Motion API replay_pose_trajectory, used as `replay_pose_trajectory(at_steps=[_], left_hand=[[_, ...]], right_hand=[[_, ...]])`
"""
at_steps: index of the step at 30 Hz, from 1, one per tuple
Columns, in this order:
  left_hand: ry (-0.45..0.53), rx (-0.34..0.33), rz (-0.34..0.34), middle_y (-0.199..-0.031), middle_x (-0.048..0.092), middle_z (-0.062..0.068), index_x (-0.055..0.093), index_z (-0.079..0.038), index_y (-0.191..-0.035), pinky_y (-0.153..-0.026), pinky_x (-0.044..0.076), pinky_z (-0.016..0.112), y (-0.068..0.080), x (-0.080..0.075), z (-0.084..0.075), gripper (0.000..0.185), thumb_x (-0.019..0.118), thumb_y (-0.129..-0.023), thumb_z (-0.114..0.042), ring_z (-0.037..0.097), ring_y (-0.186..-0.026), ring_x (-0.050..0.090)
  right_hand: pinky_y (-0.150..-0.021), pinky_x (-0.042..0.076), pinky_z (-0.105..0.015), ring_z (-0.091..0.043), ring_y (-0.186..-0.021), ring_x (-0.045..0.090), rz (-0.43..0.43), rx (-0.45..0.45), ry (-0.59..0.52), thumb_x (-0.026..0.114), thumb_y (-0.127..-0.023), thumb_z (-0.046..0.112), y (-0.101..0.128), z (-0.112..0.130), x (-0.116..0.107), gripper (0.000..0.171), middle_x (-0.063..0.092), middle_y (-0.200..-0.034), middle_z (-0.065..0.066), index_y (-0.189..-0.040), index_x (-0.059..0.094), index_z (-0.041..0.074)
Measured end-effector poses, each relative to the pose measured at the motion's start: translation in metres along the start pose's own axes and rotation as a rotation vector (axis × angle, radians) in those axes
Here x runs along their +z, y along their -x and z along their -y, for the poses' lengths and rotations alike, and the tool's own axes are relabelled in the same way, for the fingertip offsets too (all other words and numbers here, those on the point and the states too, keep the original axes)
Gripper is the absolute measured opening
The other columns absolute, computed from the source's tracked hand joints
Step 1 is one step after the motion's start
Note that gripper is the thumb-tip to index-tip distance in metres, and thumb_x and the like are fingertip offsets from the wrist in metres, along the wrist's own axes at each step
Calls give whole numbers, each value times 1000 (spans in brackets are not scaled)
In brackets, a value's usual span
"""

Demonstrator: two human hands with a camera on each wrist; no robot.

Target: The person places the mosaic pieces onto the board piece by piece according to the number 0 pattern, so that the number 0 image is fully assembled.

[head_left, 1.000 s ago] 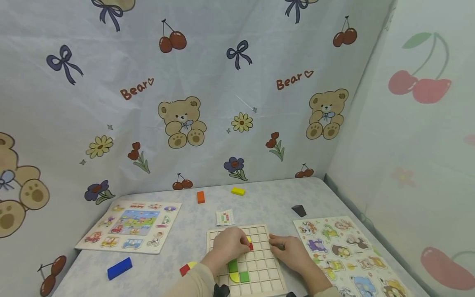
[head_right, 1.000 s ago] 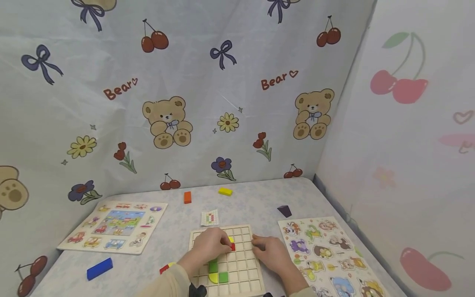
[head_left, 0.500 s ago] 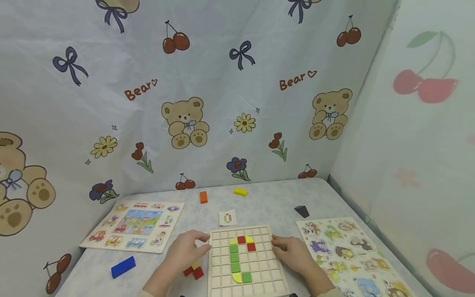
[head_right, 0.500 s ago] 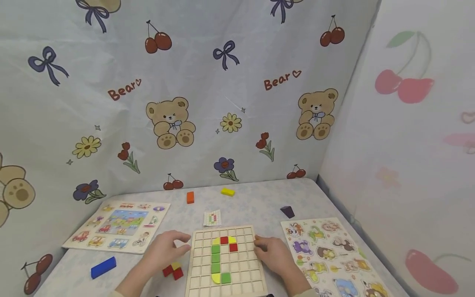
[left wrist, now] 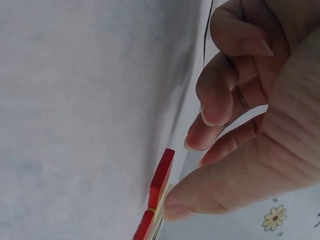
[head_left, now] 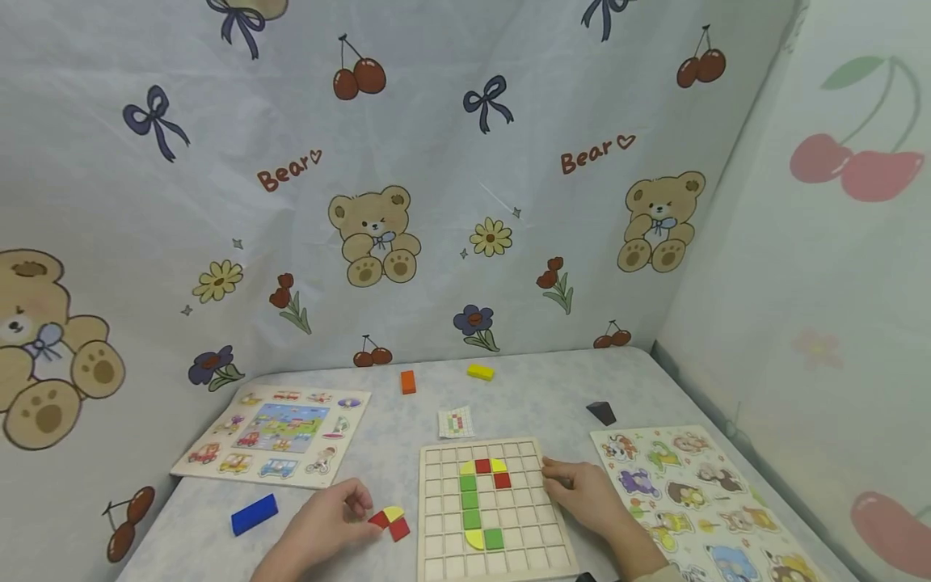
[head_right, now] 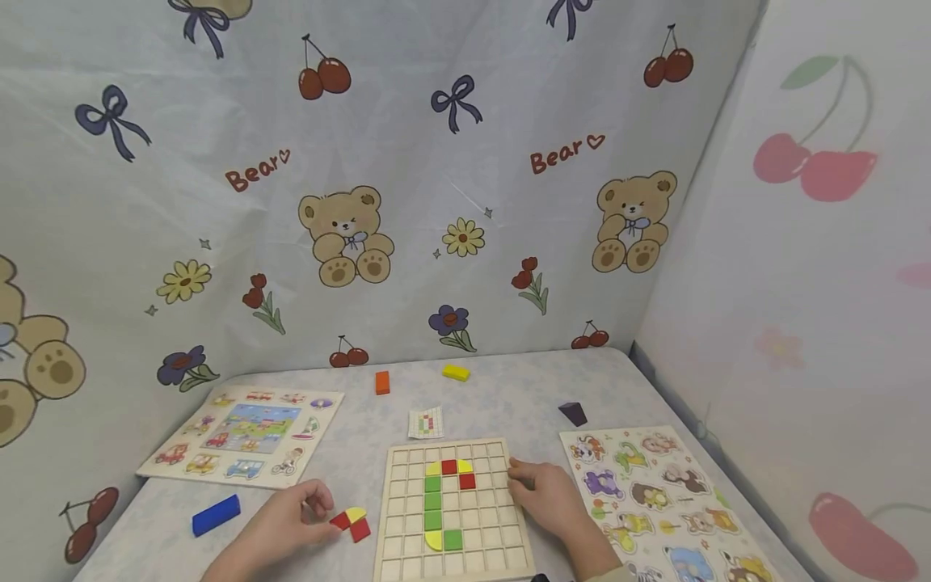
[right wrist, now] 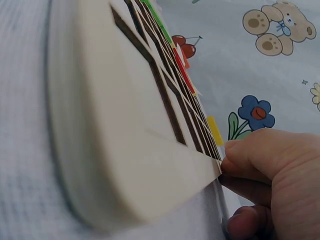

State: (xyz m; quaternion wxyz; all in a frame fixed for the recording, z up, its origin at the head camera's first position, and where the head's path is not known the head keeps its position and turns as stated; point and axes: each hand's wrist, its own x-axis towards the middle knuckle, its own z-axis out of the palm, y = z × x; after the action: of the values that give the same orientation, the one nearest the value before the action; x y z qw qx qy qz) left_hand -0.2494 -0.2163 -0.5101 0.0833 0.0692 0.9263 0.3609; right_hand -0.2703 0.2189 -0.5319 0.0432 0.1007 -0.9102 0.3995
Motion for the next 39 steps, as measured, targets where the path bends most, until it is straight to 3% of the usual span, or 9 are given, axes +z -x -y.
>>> replay_pose_trajectory(at_steps=[17,39], left_hand=[[-21,34,-12,-92,68,-8,67,-21,-93,-67,43,27,0,3,3,25,88,-80,-22,15,-78,56],[-13,12,-42,-90,68,-9,69,-23,-91,-62,43,27,3,-1,2,23,88,-80,-28,15,-72,55]], right_hand=[[-107,46,-53,-30,-125,66,-4,5,2,74,-95,21,1,-3,2,24,71,-132,-3,-115,79,11],[-106,48,-52,-29,-124,67,-29,10,46,78,-90,17,1,-1,3,23,72,-129,0,-113,80,12]])
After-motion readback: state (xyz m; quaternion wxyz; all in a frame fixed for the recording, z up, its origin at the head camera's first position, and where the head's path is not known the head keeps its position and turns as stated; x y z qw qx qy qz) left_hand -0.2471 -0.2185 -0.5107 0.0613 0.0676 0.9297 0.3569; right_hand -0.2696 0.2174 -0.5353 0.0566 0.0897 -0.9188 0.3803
